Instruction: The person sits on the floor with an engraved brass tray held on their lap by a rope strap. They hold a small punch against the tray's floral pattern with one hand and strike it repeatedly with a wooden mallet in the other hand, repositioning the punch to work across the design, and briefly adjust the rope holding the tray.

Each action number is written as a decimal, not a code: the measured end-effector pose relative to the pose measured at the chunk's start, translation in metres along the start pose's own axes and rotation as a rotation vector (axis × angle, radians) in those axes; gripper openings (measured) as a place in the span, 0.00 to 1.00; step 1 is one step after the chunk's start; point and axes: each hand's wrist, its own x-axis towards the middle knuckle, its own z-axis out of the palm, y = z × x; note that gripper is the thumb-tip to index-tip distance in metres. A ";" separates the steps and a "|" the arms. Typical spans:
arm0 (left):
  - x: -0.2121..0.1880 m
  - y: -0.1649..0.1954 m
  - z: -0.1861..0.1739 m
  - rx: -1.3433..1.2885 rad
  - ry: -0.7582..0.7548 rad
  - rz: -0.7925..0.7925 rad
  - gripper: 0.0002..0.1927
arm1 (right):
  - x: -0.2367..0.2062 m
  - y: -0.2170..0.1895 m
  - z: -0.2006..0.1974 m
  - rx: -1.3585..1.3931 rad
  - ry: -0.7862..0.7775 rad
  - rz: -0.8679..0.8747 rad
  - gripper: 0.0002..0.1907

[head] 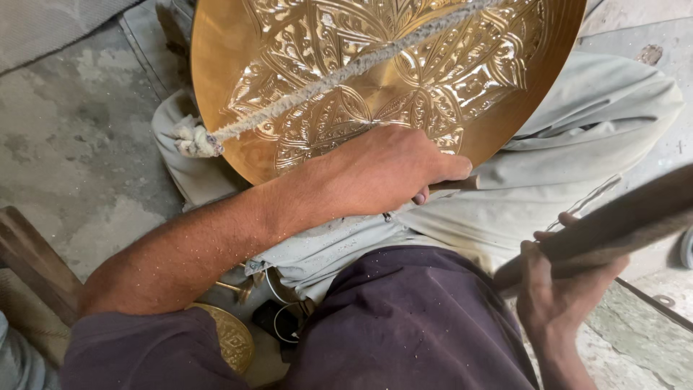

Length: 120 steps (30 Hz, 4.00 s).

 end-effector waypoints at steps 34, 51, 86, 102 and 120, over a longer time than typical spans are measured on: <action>-0.147 0.046 0.003 -0.157 1.262 0.047 0.11 | 0.044 0.006 0.002 -0.273 -0.161 0.068 0.34; -0.141 0.067 -0.003 0.159 1.467 -0.348 0.17 | 0.117 -0.141 -0.004 0.247 0.151 -0.401 0.09; -0.111 0.070 0.068 -0.484 1.638 -0.531 0.17 | 0.178 0.013 -0.055 0.472 -0.065 -0.147 0.17; -0.082 0.092 0.036 -0.112 1.555 -0.533 0.15 | 0.102 0.038 -0.007 -0.529 -0.310 -0.127 0.45; -0.056 0.089 0.034 0.338 1.495 -0.698 0.12 | 0.194 -0.209 -0.033 -0.717 -0.400 -1.217 0.20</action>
